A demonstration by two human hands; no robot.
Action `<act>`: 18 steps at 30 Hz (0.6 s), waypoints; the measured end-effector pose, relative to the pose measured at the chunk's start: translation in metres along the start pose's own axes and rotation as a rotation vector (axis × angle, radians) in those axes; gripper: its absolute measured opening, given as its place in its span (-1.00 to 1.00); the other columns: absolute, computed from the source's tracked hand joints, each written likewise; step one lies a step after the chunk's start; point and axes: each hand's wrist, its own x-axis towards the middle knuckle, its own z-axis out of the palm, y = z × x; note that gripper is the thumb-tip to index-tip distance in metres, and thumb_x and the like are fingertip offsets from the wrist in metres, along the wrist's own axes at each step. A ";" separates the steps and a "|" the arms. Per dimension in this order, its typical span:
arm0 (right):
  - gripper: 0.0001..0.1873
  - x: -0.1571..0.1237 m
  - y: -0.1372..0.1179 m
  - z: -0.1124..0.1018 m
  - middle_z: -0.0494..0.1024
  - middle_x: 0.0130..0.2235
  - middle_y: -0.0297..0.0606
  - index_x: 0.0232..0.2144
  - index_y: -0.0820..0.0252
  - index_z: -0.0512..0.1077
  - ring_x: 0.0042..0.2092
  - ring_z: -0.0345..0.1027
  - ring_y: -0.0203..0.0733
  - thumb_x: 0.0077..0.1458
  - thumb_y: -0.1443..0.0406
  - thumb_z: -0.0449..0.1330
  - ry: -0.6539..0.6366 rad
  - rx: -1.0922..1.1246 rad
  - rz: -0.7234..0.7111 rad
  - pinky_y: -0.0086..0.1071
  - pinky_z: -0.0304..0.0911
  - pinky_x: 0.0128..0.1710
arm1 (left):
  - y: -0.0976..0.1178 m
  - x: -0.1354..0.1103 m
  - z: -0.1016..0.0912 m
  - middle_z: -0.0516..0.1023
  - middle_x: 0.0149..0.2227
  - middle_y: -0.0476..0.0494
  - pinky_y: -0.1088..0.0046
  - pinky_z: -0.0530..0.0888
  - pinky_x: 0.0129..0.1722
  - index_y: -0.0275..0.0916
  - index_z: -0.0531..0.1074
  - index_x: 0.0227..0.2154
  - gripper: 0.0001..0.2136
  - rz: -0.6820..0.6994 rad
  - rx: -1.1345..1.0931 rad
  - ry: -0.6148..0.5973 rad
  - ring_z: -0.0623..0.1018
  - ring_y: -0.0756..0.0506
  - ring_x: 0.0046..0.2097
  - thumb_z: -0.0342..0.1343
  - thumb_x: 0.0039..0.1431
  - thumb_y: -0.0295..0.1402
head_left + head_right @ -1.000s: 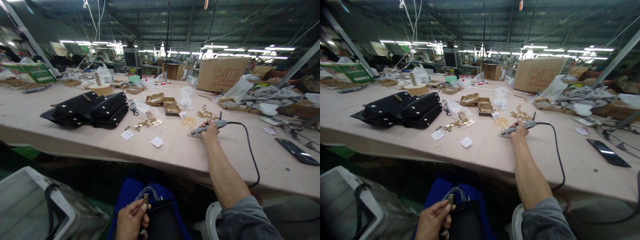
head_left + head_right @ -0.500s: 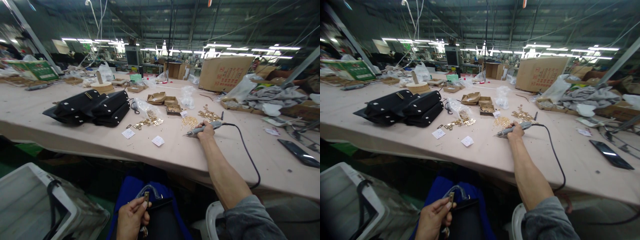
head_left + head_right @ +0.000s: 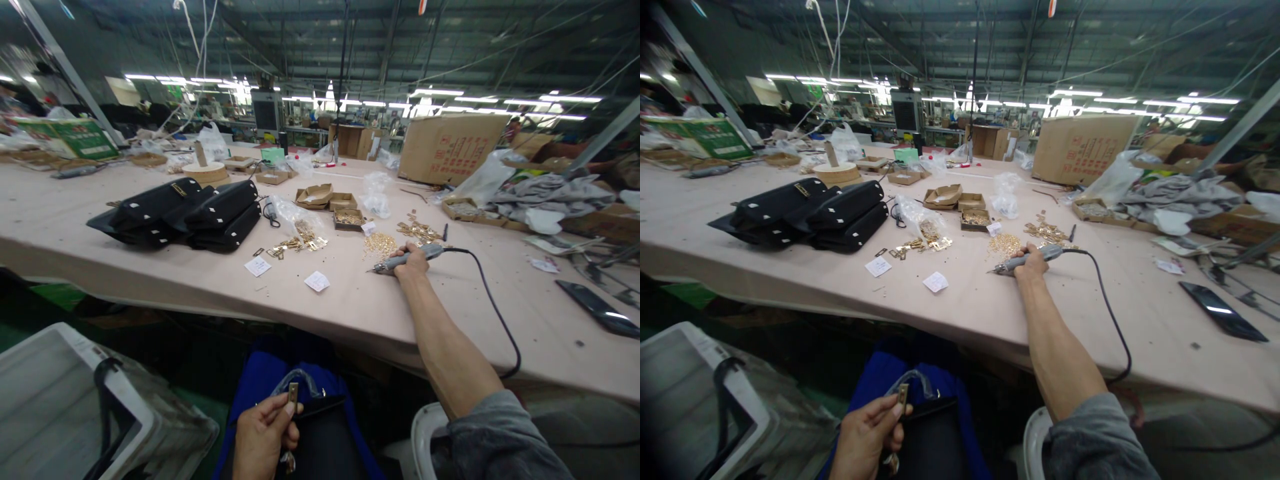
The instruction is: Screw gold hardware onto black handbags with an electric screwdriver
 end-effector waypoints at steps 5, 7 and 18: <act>-0.68 -0.003 -0.001 0.002 0.31 -0.53 -0.52 -0.38 0.12 0.16 -0.64 0.18 -0.38 0.32 0.22 0.23 0.061 0.032 0.012 -0.48 0.33 -0.68 | 0.001 0.000 0.000 0.55 -0.61 -0.24 0.50 0.38 -0.60 -0.42 0.63 -0.28 -0.48 -0.006 -0.009 0.001 0.45 -0.06 -0.62 0.43 -0.06 0.01; -0.70 -0.004 -0.002 0.002 0.31 -0.52 -0.52 -0.38 0.12 0.17 -0.63 0.18 -0.37 0.32 0.25 0.22 0.062 0.038 0.018 -0.49 0.31 -0.69 | 0.004 -0.001 0.002 0.54 -0.63 -0.22 0.50 0.38 -0.61 -0.41 0.63 -0.32 -0.48 -0.013 -0.017 0.010 0.45 -0.06 -0.63 0.45 -0.11 0.02; -0.71 -0.004 -0.002 0.001 0.28 -0.53 -0.52 -0.40 0.12 0.16 -0.64 0.17 -0.37 0.30 0.31 0.20 0.033 0.033 0.032 -0.49 0.31 -0.68 | 0.008 -0.003 0.005 0.50 -0.65 -0.16 0.48 0.36 -0.65 -0.41 0.63 -0.31 -0.49 -0.032 -0.040 0.046 0.42 -0.07 -0.63 0.45 -0.13 0.00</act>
